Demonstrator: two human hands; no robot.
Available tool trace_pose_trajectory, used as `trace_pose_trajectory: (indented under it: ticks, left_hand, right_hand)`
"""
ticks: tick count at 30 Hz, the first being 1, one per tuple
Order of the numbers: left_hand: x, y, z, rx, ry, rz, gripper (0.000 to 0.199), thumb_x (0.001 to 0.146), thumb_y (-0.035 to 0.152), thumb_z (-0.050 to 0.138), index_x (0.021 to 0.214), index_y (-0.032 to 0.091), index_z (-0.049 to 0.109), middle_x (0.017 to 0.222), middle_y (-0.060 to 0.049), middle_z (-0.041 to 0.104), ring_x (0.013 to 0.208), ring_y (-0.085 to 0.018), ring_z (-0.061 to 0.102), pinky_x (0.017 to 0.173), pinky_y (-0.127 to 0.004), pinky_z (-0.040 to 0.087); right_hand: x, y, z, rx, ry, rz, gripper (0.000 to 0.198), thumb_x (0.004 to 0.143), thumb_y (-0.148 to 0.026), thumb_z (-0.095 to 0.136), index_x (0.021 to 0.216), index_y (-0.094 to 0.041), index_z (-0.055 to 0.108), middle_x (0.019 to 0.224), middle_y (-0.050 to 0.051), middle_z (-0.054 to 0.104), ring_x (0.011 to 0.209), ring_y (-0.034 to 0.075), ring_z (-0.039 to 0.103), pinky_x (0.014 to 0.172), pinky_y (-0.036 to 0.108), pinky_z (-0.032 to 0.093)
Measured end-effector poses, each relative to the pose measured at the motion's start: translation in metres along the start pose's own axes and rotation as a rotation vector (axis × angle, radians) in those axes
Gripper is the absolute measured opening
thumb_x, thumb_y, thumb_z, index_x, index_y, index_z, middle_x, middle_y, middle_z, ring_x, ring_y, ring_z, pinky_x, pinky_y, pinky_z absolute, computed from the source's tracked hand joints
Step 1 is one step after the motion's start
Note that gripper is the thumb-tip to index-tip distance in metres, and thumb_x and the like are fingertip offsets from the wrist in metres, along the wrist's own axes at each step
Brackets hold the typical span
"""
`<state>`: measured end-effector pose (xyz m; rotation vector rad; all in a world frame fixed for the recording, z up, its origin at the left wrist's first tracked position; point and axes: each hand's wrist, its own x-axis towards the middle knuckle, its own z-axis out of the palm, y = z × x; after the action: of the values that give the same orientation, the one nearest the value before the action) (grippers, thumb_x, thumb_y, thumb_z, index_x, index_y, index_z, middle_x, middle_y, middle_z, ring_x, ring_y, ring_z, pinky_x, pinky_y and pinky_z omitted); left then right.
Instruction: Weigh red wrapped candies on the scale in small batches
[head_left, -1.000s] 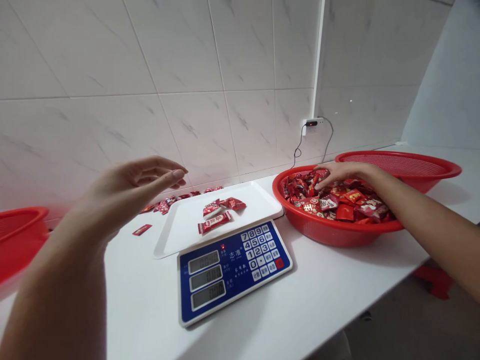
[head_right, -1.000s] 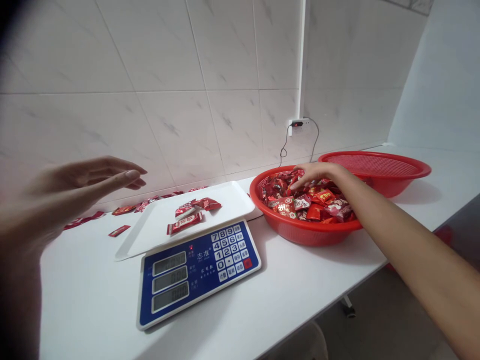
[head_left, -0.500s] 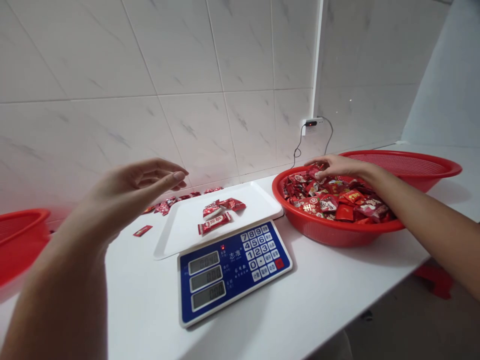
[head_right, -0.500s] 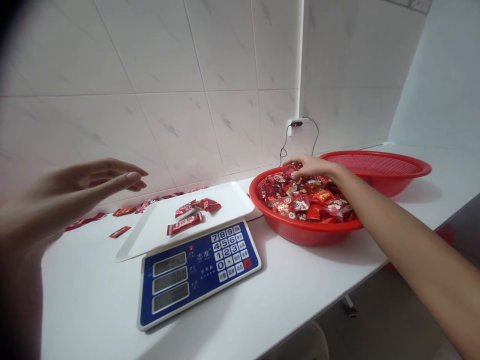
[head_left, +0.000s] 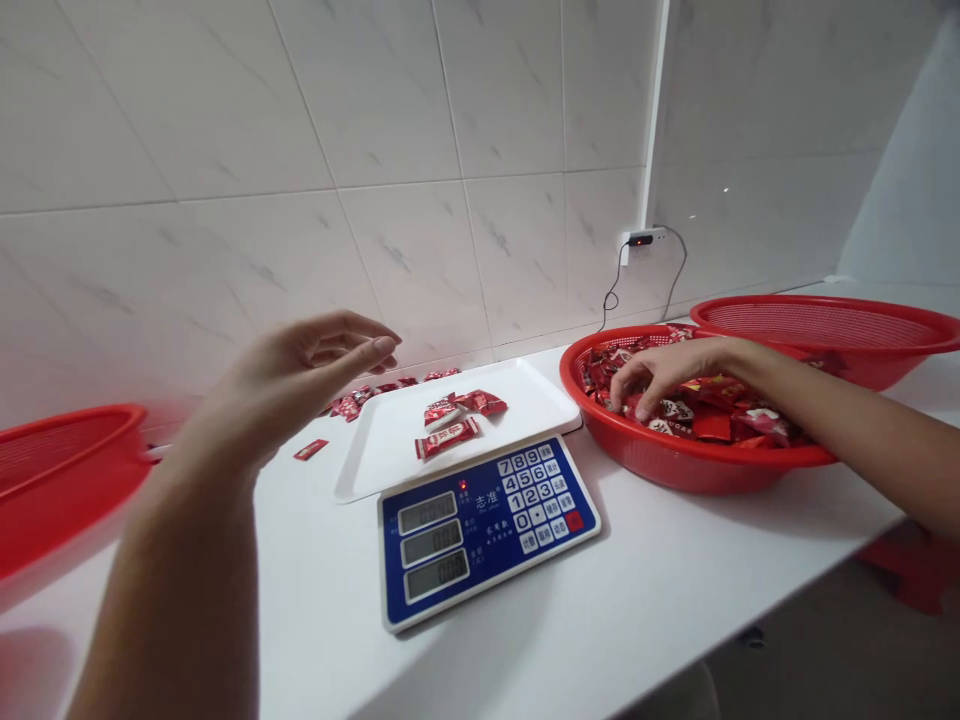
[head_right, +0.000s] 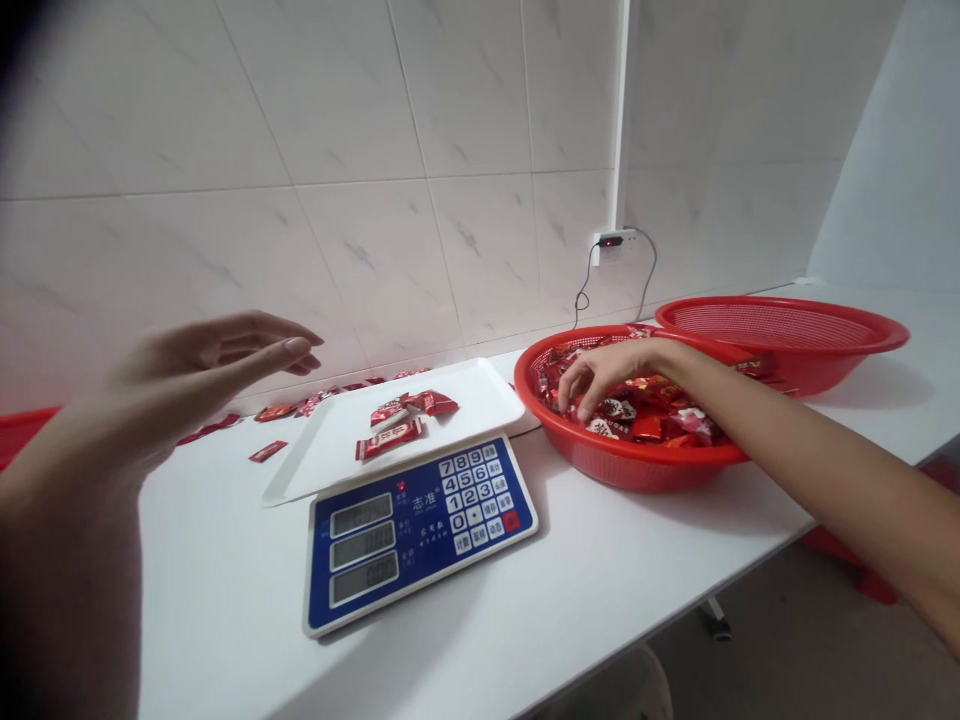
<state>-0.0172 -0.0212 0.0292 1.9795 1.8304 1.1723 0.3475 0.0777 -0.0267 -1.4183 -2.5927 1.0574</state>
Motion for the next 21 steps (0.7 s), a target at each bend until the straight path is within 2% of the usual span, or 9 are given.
trace_pose_trajectory:
  ticks: [3, 5, 9, 11, 14, 18, 21]
  left_hand:
    - [0.000, -0.001, -0.001, 0.012, -0.003, 0.011, 0.029, 0.081, 0.050, 0.063, 0.093, 0.025, 0.071, 0.089, -0.006, 0.076, 0.090, -0.021, 0.069, 0.053, -0.021, 0.038]
    - [0.001, -0.004, -0.003, 0.001, -0.008, 0.019, 0.028, 0.080, 0.052, 0.064, 0.093, 0.027, 0.071, 0.088, -0.006, 0.076, 0.089, -0.022, 0.069, 0.054, -0.022, 0.041]
    - [0.003, -0.009, -0.008, -0.037, 0.039, 0.015, 0.029, 0.074, 0.055, 0.069, 0.089, 0.031, 0.072, 0.085, -0.004, 0.076, 0.087, -0.025, 0.071, 0.050, -0.024, 0.043]
    - [0.001, -0.009, -0.011, -0.056, 0.074, 0.033, 0.025, 0.074, 0.054, 0.070, 0.085, 0.031, 0.073, 0.083, -0.003, 0.076, 0.089, -0.025, 0.071, 0.053, -0.024, 0.045]
    - [-0.003, -0.007, -0.013, -0.061, 0.093, 0.067, 0.021, 0.075, 0.051, 0.070, 0.084, 0.032, 0.073, 0.080, -0.002, 0.075, 0.090, -0.024, 0.071, 0.059, -0.024, 0.048]
    - [-0.004, -0.007, -0.013, -0.045, 0.061, 0.094, 0.024, 0.077, 0.052, 0.069, 0.088, 0.031, 0.073, 0.082, -0.002, 0.076, 0.086, -0.023, 0.071, 0.053, -0.023, 0.044]
    - [-0.004, -0.010, -0.012, -0.046, 0.007, 0.156, 0.025, 0.081, 0.051, 0.067, 0.091, 0.029, 0.073, 0.084, -0.002, 0.076, 0.085, -0.020, 0.071, 0.058, -0.022, 0.046]
  right_hand:
    - [-0.003, -0.002, -0.001, -0.010, 0.066, -0.007, 0.026, 0.061, -0.036, 0.082, 0.085, -0.025, 0.075, 0.095, 0.003, 0.072, 0.093, 0.023, 0.065, 0.081, 0.032, 0.049]
    - [-0.009, -0.002, -0.008, 0.066, 0.148, -0.005, 0.026, 0.060, -0.035, 0.082, 0.082, -0.024, 0.074, 0.087, 0.003, 0.071, 0.081, 0.021, 0.063, 0.072, 0.032, 0.048]
    - [-0.019, -0.019, -0.025, 0.302, 0.532, -0.126, 0.033, 0.061, -0.038, 0.080, 0.088, -0.021, 0.075, 0.080, 0.005, 0.067, 0.067, 0.015, 0.056, 0.064, 0.032, 0.044]
    - [-0.014, -0.039, -0.027, 0.280, 0.668, -0.206, 0.037, 0.063, -0.042, 0.079, 0.093, -0.019, 0.076, 0.077, 0.005, 0.067, 0.067, 0.014, 0.054, 0.065, 0.033, 0.043]
    - [0.010, -0.076, -0.013, 0.160, 0.655, -0.253, 0.027, 0.069, -0.040, 0.077, 0.087, -0.020, 0.078, 0.073, 0.004, 0.067, 0.069, 0.016, 0.057, 0.070, 0.034, 0.044]
    - [0.057, -0.115, 0.023, 0.057, 0.459, -0.203, 0.013, 0.072, -0.026, 0.073, 0.082, -0.019, 0.078, 0.075, 0.004, 0.071, 0.074, 0.019, 0.062, 0.071, 0.033, 0.045]
    - [0.084, -0.128, 0.041, 0.033, 0.491, -0.163, 0.009, 0.073, -0.020, 0.071, 0.080, -0.018, 0.076, 0.083, 0.006, 0.073, 0.085, 0.021, 0.065, 0.077, 0.033, 0.046]
